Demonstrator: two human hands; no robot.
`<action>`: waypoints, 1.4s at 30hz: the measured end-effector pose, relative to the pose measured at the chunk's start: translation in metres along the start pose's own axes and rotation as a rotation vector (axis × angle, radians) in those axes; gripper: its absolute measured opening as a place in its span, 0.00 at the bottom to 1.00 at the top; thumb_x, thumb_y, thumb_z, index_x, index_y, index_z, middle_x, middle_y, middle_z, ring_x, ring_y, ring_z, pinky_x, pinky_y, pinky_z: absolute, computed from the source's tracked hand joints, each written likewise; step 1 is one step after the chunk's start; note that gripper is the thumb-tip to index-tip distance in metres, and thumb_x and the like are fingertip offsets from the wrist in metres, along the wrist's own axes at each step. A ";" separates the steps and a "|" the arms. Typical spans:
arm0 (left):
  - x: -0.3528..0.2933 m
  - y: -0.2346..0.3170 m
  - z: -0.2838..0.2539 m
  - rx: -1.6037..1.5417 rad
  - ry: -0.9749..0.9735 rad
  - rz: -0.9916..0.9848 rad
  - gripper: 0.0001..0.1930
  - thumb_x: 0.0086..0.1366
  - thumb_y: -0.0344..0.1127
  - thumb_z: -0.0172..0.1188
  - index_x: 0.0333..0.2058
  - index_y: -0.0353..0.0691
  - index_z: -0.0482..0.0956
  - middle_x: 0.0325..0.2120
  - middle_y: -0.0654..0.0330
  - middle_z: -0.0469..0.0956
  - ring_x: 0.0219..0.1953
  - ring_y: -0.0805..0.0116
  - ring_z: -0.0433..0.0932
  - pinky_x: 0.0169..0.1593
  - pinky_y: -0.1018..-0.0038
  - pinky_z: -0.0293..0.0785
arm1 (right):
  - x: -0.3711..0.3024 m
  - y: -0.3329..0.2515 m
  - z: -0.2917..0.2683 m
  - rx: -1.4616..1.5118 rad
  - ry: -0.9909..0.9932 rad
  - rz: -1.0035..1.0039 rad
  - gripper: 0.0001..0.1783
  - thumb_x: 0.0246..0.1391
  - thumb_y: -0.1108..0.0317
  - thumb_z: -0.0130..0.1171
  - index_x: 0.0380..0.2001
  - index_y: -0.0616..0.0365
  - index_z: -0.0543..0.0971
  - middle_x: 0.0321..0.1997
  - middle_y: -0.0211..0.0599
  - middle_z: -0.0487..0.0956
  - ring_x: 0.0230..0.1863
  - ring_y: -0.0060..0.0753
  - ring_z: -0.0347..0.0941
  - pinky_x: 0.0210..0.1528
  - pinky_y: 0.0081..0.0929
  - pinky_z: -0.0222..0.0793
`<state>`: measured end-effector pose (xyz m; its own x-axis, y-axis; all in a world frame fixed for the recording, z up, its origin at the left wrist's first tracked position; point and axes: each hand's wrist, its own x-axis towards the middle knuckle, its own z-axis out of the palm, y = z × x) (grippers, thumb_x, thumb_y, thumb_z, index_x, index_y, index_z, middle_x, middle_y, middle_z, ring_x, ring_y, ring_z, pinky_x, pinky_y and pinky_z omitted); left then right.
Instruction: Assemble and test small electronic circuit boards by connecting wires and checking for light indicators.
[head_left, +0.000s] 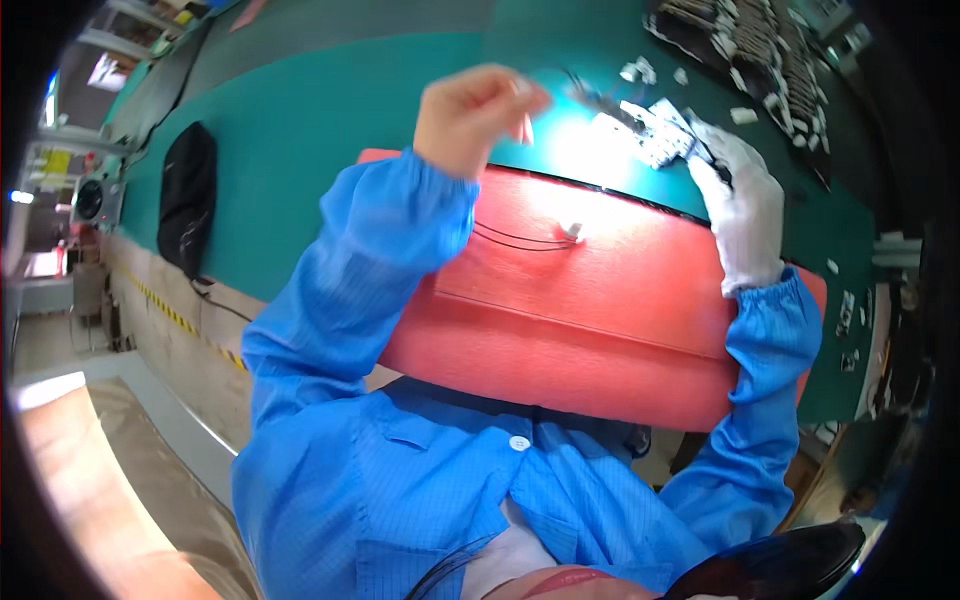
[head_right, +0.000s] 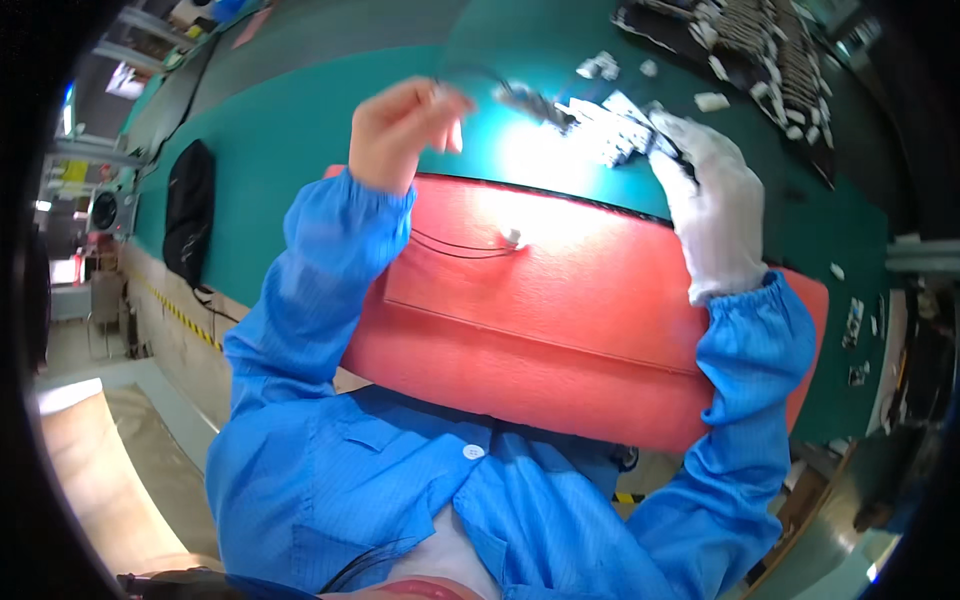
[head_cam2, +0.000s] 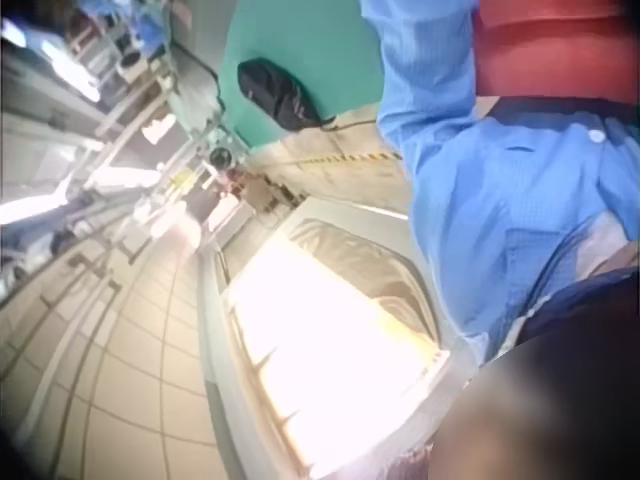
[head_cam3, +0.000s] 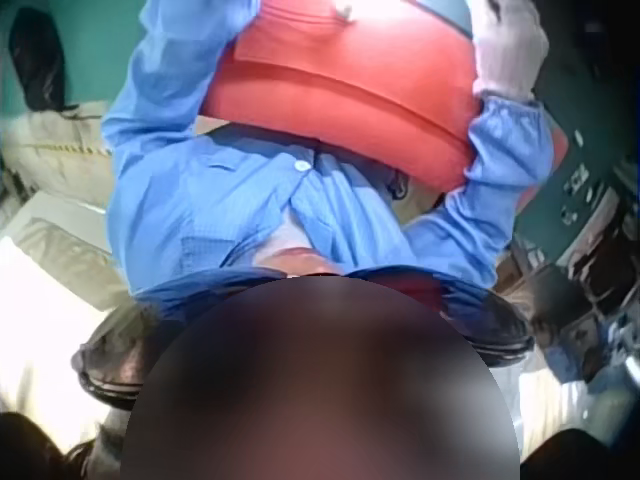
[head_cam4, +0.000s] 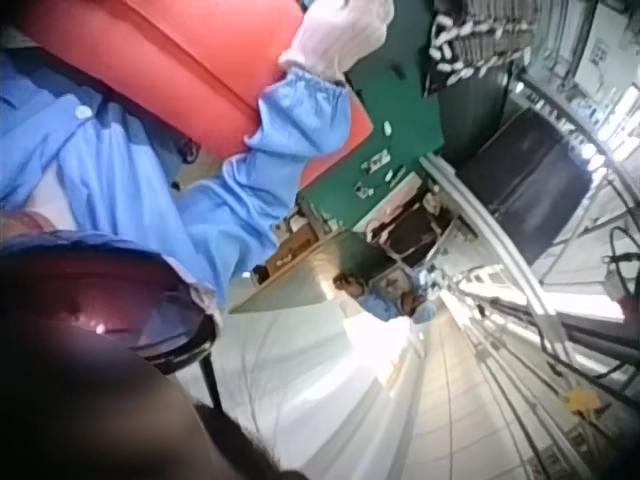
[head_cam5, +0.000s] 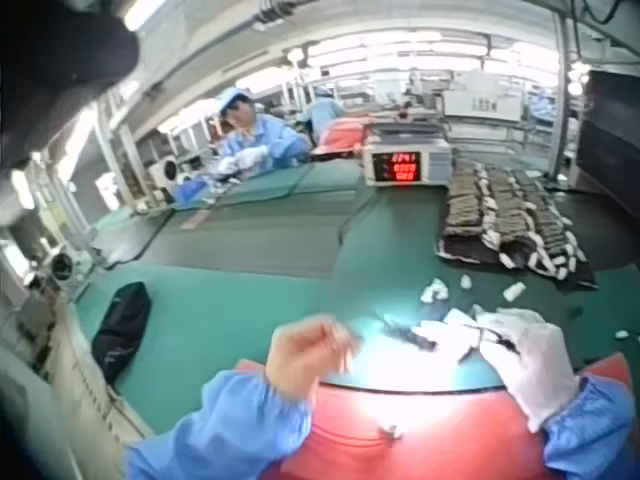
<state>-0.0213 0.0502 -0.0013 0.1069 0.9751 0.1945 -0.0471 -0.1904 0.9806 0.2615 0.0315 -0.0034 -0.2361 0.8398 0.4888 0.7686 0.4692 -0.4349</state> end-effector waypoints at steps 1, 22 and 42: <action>0.014 -0.006 -0.009 -0.174 0.139 -0.001 0.10 0.57 0.33 0.62 0.35 0.32 0.79 0.20 0.60 0.76 0.25 0.72 0.74 0.32 0.76 0.72 | 0.000 -0.002 -0.002 0.094 -0.031 0.128 0.16 0.53 0.70 0.58 0.46 0.62 0.75 0.45 0.44 0.78 0.46 0.32 0.75 0.50 0.25 0.68; -0.039 0.008 0.024 0.350 -0.363 0.253 0.09 0.53 0.23 0.62 0.35 0.37 0.81 0.29 0.58 0.76 0.32 0.66 0.76 0.36 0.75 0.72 | -0.027 -0.066 -0.022 1.360 -0.177 0.459 0.18 0.42 0.78 0.58 0.41 0.65 0.75 0.40 0.42 0.77 0.38 0.35 0.77 0.42 0.31 0.76; -0.048 0.008 0.029 0.547 -0.371 0.358 0.07 0.54 0.22 0.61 0.34 0.32 0.77 0.28 0.55 0.76 0.31 0.64 0.77 0.35 0.74 0.72 | -0.014 -0.043 -0.030 0.820 -0.236 0.674 0.19 0.56 0.59 0.51 0.39 0.67 0.75 0.23 0.41 0.76 0.12 0.17 0.68 0.10 0.11 0.60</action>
<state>0.0020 -0.0009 -0.0019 0.5100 0.7587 0.4052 0.3481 -0.6128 0.7094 0.2493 -0.0090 0.0307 -0.0897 0.9831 -0.1593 0.1722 -0.1423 -0.9747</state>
